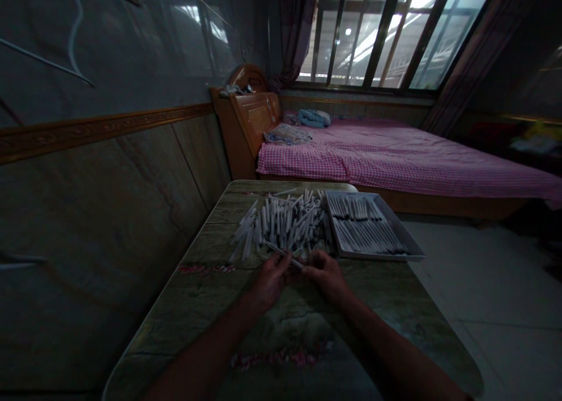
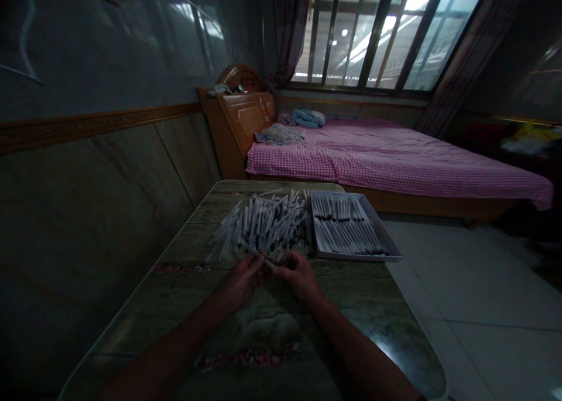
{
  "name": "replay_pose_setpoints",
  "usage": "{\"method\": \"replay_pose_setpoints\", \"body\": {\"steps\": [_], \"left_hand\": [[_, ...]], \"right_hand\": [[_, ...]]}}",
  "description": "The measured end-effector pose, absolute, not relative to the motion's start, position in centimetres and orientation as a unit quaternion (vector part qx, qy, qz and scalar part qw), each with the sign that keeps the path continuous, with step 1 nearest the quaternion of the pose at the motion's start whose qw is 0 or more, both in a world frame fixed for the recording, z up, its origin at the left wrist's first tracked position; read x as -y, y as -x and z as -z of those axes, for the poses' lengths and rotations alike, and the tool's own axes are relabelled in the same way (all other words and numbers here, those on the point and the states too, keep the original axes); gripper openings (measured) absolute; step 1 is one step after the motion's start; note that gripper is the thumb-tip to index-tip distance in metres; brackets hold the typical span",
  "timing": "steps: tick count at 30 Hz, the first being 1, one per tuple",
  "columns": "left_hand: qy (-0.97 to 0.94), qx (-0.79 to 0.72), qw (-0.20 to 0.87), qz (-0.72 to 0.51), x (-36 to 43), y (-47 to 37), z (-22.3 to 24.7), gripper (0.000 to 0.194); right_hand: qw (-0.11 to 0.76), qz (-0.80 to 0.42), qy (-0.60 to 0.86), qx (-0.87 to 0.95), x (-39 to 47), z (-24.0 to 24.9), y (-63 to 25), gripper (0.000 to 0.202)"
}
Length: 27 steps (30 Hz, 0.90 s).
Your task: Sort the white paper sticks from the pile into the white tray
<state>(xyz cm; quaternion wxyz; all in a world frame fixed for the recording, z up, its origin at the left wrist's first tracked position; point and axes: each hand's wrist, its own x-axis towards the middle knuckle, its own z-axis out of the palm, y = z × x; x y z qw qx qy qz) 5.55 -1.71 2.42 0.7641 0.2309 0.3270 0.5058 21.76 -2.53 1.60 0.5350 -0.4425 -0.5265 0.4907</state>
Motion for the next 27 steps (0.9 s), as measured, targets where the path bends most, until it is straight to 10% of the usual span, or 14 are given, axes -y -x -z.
{"method": "replay_pose_setpoints", "body": {"steps": [6,13,27], "left_hand": [[-0.174,-0.329,0.748,-0.549,0.5,-5.0,-2.1,0.010],[-0.147,-0.321,0.742,-0.570,0.2,-5.0,-2.2,0.012],[-0.139,-0.339,0.740,-0.564,0.2,-5.4,-2.1,0.009]], "right_hand": [[0.473,-0.318,0.550,0.611,1.7,-2.0,-23.8,0.009],[0.278,-0.129,0.639,0.706,1.1,-3.5,-24.5,0.031],[0.117,-0.027,0.668,0.735,-0.3,-3.1,-23.5,0.021]]}}
